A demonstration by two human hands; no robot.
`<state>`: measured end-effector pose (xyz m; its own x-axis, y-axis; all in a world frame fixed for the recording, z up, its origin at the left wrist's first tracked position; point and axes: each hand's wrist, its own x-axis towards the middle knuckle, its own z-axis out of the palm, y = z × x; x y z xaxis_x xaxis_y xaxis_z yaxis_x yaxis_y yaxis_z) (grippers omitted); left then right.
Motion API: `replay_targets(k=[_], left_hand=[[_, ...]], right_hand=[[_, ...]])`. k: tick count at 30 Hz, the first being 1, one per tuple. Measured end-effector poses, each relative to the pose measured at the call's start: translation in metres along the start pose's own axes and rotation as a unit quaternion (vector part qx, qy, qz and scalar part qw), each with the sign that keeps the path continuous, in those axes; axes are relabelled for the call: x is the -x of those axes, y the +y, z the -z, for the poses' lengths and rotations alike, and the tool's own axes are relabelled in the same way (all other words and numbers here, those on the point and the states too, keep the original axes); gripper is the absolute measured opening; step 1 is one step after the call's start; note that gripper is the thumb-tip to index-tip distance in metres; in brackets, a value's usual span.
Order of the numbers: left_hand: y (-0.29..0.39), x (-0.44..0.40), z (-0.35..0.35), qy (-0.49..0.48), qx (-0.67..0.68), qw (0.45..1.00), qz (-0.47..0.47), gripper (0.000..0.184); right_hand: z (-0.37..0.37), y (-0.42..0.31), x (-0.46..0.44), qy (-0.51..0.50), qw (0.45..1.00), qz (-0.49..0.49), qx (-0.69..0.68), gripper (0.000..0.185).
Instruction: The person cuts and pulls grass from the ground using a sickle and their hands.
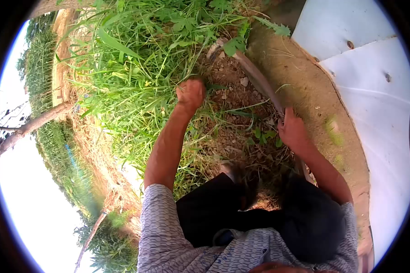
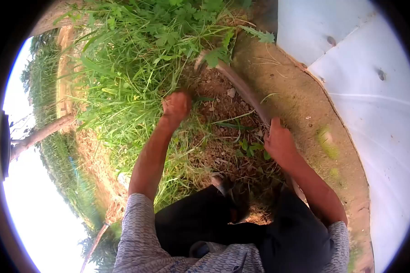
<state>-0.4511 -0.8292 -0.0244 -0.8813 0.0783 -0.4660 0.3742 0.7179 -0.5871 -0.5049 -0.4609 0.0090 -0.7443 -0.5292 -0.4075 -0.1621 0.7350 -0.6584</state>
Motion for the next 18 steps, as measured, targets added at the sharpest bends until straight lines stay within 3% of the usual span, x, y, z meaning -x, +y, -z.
replay_targets(k=[2,3,4,8,12,14,15,17,18], left_hand=[[-0.005,0.0,0.004,0.084,-0.043,0.995,-0.011,0.023],[-0.015,-0.01,0.03,-0.039,0.142,0.987,0.069,0.021],[-0.019,-0.014,0.046,-0.161,0.32,0.922,0.144,0.018],[-0.005,-0.016,0.032,-0.112,0.251,0.945,0.178,0.018],[-0.021,0.003,0.063,-0.05,0.369,0.916,0.15,0.017],[-0.015,0.045,0.081,-0.037,0.435,0.891,0.123,0.016],[0.006,0.077,0.067,-0.054,0.442,0.887,0.125,0.016],[0.017,0.097,0.043,-0.04,0.396,0.912,0.098,0.022],[0.013,0.094,0.043,-0.027,0.376,0.921,0.098,0.024]], right_hand=[[-0.008,0.002,0.01,0.01,1.0,0.015,0.012,0.03],[-0.012,0.001,0.011,0.024,0.999,0.025,0.021,0.031],[-0.009,-0.002,0.009,0.023,0.999,0.022,0.017,0.031],[0.01,0.001,-0.016,-0.004,1.0,0.009,0.003,0.035],[0.021,-0.001,0.037,0.051,0.997,0.057,0.023,0.037],[0.035,0.045,0.094,0.007,0.999,-0.053,0.004,0.027],[0.044,0.05,0.107,-0.011,0.998,-0.056,0.005,0.027],[0.057,0.054,0.113,-0.072,0.975,-0.197,-0.079,0.032],[0.055,0.053,0.101,-0.069,0.977,-0.185,-0.078,0.032]])
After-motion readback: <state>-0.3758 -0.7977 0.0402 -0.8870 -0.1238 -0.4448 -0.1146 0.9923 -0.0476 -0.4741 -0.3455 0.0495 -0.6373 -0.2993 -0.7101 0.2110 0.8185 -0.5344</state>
